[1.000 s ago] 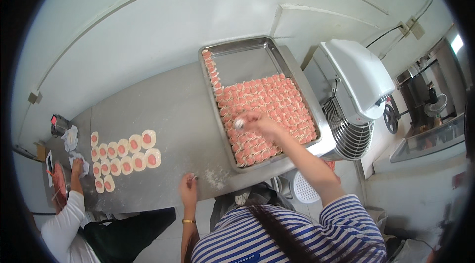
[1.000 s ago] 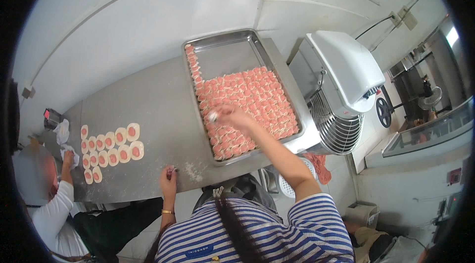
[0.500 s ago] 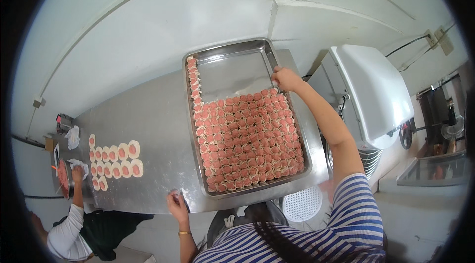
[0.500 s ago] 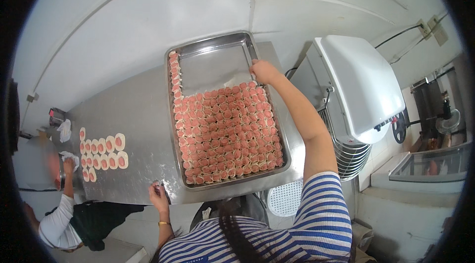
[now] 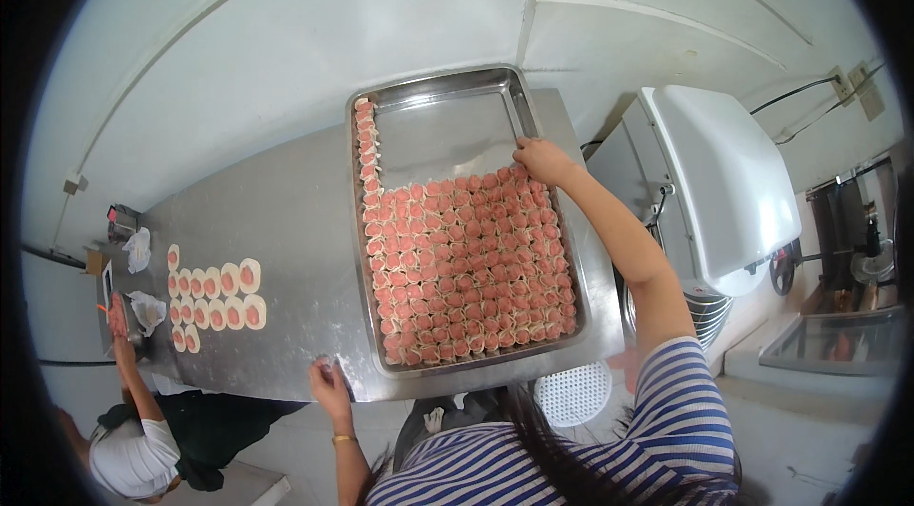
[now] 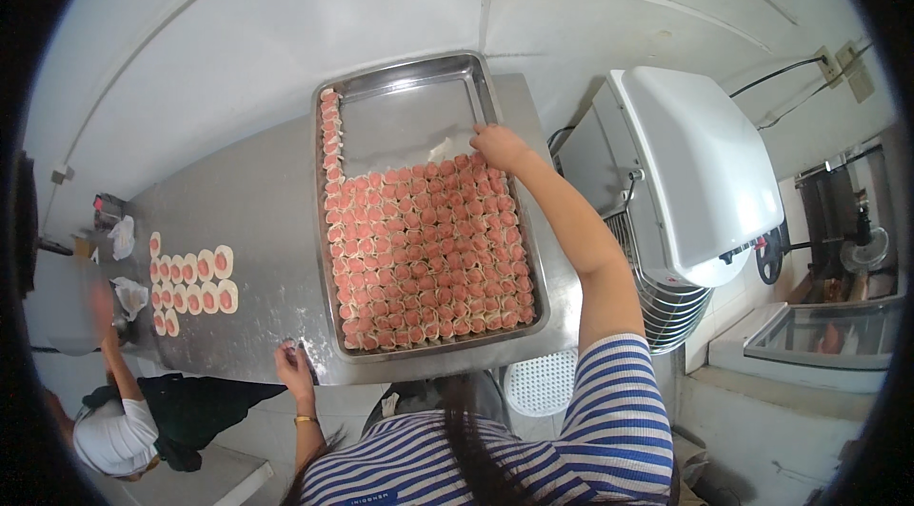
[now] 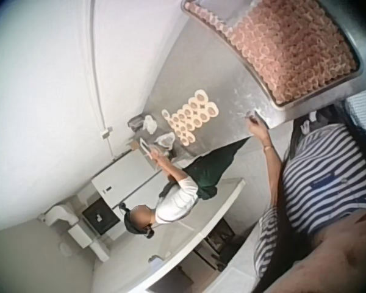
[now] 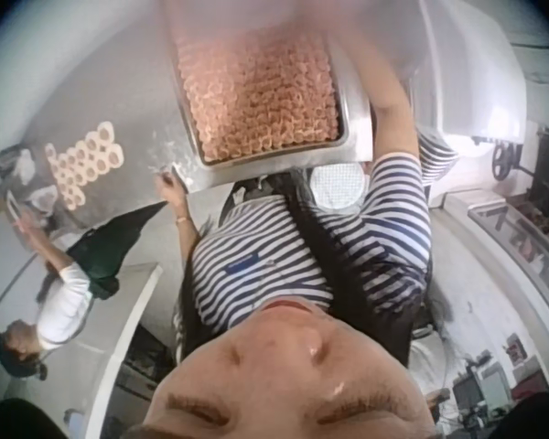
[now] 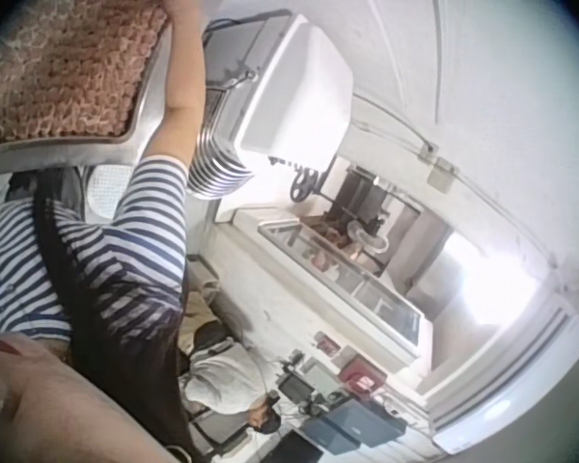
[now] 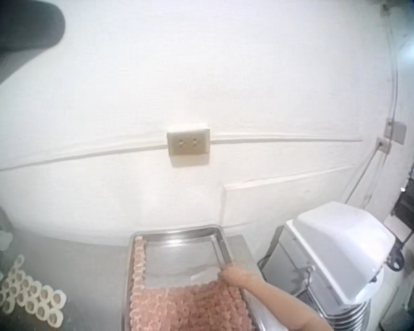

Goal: The person places pink filling onto round dough wrappers and folds them into dumplings, arranging the finished pieces on a metal tray. Another person works alongside, also preparing dumplings on the same table.

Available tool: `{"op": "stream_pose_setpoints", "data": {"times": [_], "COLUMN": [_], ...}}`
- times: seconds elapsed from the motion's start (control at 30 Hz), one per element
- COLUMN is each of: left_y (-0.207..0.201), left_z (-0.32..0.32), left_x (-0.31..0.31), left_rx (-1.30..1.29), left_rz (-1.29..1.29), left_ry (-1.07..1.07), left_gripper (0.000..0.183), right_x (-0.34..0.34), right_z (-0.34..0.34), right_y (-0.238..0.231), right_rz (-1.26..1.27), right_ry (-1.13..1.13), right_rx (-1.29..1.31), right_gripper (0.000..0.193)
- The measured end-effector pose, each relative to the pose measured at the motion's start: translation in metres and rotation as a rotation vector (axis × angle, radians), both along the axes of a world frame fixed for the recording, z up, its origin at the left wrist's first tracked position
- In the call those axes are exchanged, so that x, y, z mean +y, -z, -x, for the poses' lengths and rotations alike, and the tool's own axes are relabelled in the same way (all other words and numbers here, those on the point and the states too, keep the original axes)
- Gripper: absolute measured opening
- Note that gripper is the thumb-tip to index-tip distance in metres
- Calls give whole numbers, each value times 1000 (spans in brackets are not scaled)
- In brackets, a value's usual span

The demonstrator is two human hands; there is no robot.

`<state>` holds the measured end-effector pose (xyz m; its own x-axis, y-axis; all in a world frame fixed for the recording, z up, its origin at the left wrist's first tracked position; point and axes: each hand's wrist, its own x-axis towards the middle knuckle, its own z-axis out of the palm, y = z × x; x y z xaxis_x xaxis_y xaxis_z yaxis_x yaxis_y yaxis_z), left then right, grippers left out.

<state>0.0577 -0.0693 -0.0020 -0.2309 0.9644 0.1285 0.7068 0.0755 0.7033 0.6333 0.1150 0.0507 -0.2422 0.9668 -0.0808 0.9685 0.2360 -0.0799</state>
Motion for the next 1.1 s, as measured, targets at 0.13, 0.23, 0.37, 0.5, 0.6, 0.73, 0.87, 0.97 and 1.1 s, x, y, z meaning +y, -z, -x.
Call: {"op": "stream_pose_setpoints", "data": {"times": [0.13, 0.23, 0.37, 0.5, 0.6, 0.73, 0.87, 0.97, 1.1], "left_y": [-1, -2, -4, 0, -4, 1, 0, 0, -5], "left_z": [1, -2, -3, 0, -3, 0, -4, -7, -14], "left_x": [0, 1, 0, 0, 2, 1, 1, 3, 4], "left_rx": [61, 22, 18, 41, 39, 4, -2, 6, 112], "left_rz": [-32, -10, -4, -20, -13, -37, -53, -26, -62], "left_ry": [31, 12, -8, 1, 0, -4, -26, -53, -77], "left_gripper": [16, 17, 17, 17, 16, 16, 17, 16, 14], "right_x": [-5, -5, 2, 8, 13, 15, 12, 16, 28], "right_z": [10, 6, 3, -6, -14, -17, -20, -18, -9], "right_y": [-4, 6, -7, -18, -19, -21, -13, -19, -26], "right_rz": [27, -13, 168, 282, 266, 270, 269, 362, 374], "right_ry": [102, 120, 189, 208, 194, 135, 148, 172, 203], "right_rx": [42, -43, -32, 41, -1, -34, 1, -50, -9], "right_gripper": [10, 11, 16, 24, 25, 25, 28, 33, 37]}}
